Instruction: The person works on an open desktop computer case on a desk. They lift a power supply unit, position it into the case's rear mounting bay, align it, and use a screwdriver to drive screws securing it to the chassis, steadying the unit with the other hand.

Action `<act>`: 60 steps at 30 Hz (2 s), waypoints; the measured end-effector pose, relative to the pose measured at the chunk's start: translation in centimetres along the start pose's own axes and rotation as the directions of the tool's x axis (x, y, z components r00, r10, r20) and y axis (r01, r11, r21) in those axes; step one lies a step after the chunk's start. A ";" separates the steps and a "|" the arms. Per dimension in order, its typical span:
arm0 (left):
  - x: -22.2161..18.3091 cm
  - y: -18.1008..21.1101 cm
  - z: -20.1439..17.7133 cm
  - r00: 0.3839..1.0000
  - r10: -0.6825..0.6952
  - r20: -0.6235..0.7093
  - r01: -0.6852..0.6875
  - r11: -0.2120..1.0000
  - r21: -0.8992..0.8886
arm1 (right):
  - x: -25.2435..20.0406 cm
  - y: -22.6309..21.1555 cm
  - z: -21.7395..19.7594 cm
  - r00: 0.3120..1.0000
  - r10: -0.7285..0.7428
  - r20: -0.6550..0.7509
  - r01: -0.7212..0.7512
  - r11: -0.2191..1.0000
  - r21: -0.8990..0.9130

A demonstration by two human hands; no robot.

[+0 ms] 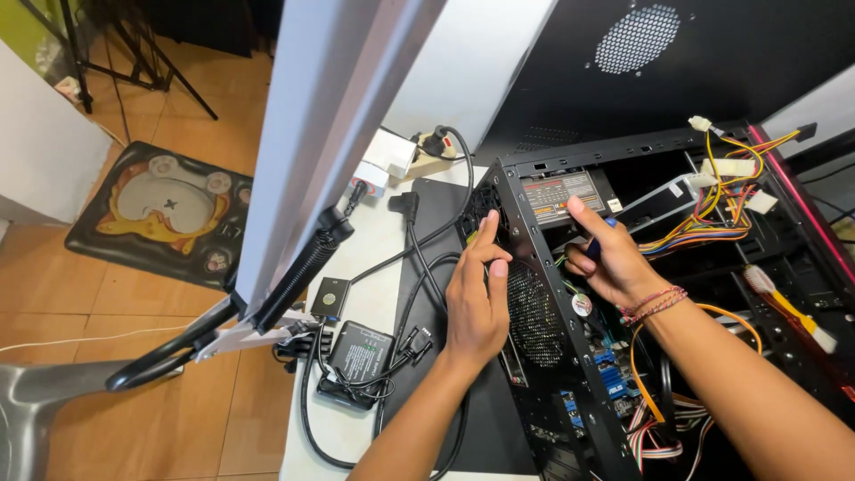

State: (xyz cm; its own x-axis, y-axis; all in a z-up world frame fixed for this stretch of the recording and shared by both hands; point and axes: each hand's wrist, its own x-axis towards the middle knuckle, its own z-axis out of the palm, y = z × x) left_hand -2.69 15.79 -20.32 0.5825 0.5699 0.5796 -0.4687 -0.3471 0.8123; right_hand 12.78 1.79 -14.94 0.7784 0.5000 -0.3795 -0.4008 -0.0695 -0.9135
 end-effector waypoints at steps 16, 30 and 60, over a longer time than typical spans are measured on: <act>-0.8 -1.2 0.7 0.993 -0.085 0.076 0.095 0.985 -0.147 | 0.1 -0.1 -0.2 0.993 -0.122 -0.006 0.121 0.987 -0.111; -0.7 -0.9 0.6 0.995 -0.083 0.057 0.091 0.983 -0.157 | 0.1 -0.3 -0.2 0.994 -0.109 -0.025 0.105 0.986 -0.129; 4.5 -0.5 -1.0 0.876 -0.432 -0.214 0.347 0.873 -0.343 | 0.0 -0.9 -0.5 0.998 -0.040 -0.039 0.033 0.985 -0.167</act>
State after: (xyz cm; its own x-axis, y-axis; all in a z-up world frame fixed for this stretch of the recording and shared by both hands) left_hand -0.50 19.24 -18.16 0.5708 0.8085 0.1431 -0.4351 0.1500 0.8878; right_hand 13.35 1.40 -14.20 0.8120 0.4688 -0.3476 -0.2883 -0.1956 -0.9373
